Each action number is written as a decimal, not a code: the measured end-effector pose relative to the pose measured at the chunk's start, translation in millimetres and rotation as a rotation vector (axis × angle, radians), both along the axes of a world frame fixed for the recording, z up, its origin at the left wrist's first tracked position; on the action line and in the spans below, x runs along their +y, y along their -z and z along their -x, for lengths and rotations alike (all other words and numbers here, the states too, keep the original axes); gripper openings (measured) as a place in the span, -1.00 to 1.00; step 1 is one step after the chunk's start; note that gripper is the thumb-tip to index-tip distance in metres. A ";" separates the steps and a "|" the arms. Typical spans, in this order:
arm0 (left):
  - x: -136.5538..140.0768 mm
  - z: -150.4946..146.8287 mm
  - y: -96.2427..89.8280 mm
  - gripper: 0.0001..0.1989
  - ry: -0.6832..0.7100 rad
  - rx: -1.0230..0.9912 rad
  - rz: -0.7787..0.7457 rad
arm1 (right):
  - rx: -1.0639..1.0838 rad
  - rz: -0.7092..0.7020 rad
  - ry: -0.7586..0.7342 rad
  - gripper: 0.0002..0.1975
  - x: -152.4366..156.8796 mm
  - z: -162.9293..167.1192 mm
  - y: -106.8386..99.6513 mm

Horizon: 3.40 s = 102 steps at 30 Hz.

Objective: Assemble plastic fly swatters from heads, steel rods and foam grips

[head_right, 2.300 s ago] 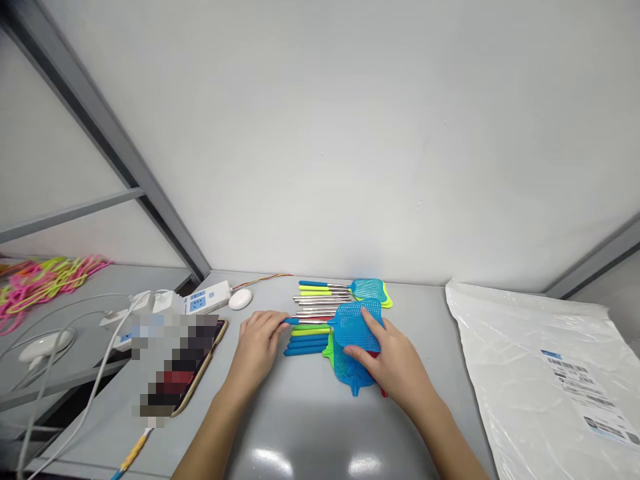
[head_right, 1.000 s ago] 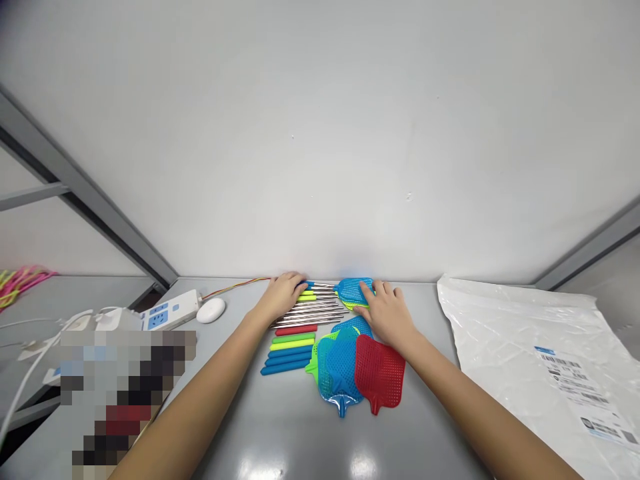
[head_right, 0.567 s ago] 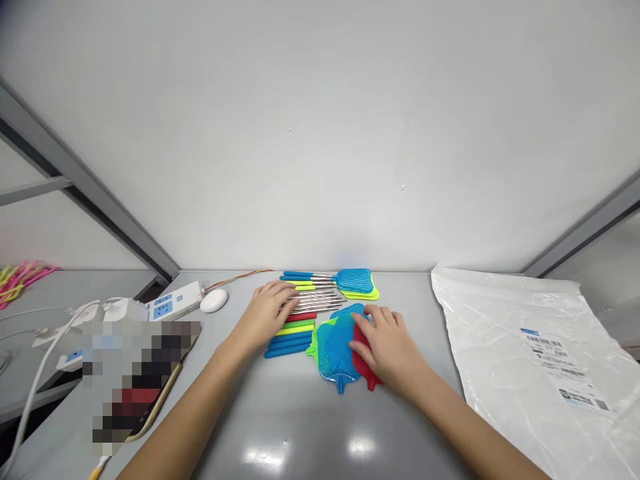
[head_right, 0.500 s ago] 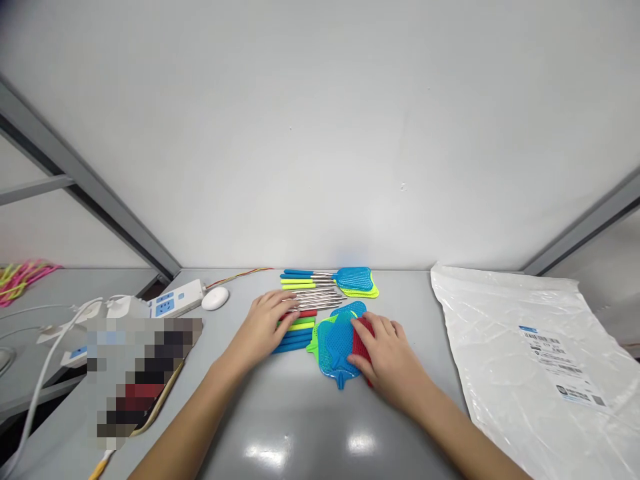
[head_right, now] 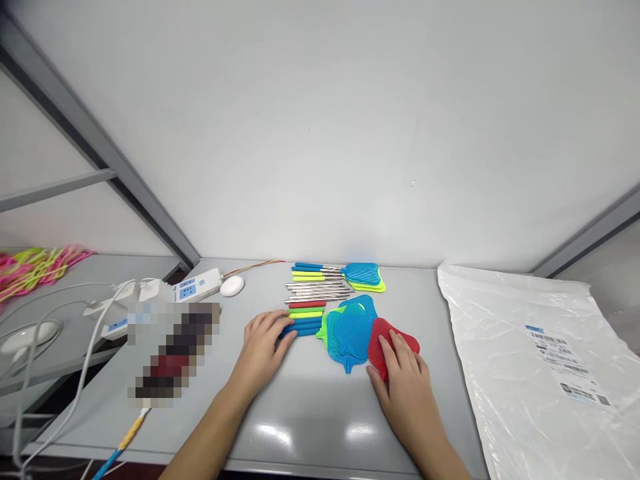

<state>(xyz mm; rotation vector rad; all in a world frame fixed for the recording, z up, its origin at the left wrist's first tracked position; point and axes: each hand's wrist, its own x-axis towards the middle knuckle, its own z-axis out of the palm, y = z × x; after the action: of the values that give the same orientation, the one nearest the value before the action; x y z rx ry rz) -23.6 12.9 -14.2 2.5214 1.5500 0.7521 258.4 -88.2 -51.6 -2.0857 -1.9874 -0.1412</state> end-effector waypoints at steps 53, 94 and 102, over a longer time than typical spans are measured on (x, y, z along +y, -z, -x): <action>-1.7 -116.9 -8.5 -0.56 0.306 0.351 0.021 | 0.137 -0.295 0.090 -0.42 8.3 -9.6 -0.4; -6.4 -123.7 -7.6 -0.68 0.027 0.033 0.133 | 0.318 -0.313 -0.006 -0.56 18.9 -22.2 48.7; -6.6 -137.4 -15.3 -0.78 0.099 -0.195 0.347 | 0.377 -0.307 0.000 -0.58 16.7 -16.3 29.8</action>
<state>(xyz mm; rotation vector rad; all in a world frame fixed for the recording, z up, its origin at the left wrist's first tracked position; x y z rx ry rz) 113.8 6.3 1.0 2.1852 1.3481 0.6302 274.7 -71.4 -81.4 -1.7661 -1.6282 -0.0445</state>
